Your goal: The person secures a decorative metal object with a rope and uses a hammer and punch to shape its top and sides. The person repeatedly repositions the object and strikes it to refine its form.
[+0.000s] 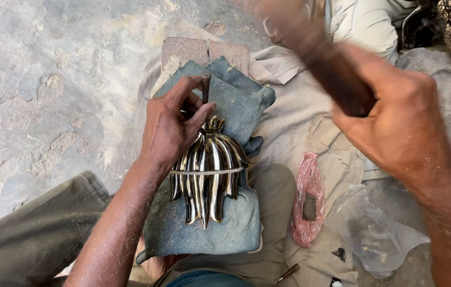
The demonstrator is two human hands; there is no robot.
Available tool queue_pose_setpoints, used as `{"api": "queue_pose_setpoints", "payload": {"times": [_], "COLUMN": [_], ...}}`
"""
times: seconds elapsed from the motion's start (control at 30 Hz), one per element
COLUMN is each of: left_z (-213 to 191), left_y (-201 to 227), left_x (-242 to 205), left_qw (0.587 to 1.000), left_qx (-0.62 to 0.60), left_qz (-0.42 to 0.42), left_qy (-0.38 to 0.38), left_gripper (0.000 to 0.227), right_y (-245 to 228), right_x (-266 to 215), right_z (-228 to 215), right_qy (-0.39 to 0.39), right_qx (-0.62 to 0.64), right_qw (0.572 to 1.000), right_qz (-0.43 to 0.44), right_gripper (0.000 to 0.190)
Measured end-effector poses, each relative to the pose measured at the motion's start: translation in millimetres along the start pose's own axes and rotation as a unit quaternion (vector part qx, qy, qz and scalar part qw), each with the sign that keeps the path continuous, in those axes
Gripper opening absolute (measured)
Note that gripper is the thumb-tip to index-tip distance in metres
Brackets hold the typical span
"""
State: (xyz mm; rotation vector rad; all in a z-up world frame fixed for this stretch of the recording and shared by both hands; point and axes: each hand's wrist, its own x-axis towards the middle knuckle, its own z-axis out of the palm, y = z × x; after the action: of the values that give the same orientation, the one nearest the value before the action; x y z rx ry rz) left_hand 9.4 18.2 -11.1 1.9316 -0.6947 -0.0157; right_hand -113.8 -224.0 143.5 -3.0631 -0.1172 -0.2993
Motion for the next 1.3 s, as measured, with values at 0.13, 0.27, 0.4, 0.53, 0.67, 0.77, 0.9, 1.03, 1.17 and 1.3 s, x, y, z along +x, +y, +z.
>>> {"api": "queue_pose_setpoints", "payload": {"times": [0.13, 0.27, 0.4, 0.53, 0.67, 0.77, 0.9, 1.03, 1.17, 1.3], "left_z": [0, -5, -5, -9, -4, -1, 11, 10, 6, 2], "left_y": [1, -5, 6, 6, 6, -9, -10, -13, -8, -11], "left_x": [10, 0, 13, 13, 21, 6, 2, -8, -2, -4], "left_qw": [0.999, 0.999, 0.997, 0.992, 0.994, 0.997, 0.993, 0.998, 0.997, 0.995], "left_qx": [0.003, 0.002, 0.010, 0.040, 0.041, 0.039, 0.041, 0.028, 0.015, 0.010], "left_qz": [0.032, 0.035, 0.062, 0.094, 0.066, 0.035, 0.107, 0.062, 0.077, 0.096], "left_qy": [-0.011, -0.027, -0.049, -0.073, -0.074, -0.054, 0.009, 0.019, -0.003, -0.019], "left_gripper": [0.041, 0.038, 0.039, 0.037, 0.040, 0.035, 0.028, 0.033, 0.035, 0.036], "right_y": [2, 13, 33, 42, 46, 34, 26, 22, 29, 27], "right_x": [-8, -20, -34, -39, -45, -40, -32, -25, -38, -48], "right_z": [5, 28, 40, 54, 59, 63, 42, 37, 47, 56], "right_qy": [-0.024, 0.033, -0.042, -0.019, 0.002, 0.038, 0.043, 0.014, 0.022, 0.025], "right_qx": [-0.022, 0.067, 0.034, 0.113, -0.004, 0.086, 0.048, -0.010, -0.056, -0.024], "right_qw": [0.999, 0.993, 0.990, 0.984, 0.995, 0.991, 0.996, 0.996, 0.996, 0.998], "right_qz": [0.036, 0.087, 0.129, 0.139, 0.095, 0.100, 0.060, 0.084, 0.063, 0.060], "right_gripper": [0.066, 0.038, 0.036, 0.030, 0.033, 0.027, 0.039, 0.041, 0.041, 0.035]}}
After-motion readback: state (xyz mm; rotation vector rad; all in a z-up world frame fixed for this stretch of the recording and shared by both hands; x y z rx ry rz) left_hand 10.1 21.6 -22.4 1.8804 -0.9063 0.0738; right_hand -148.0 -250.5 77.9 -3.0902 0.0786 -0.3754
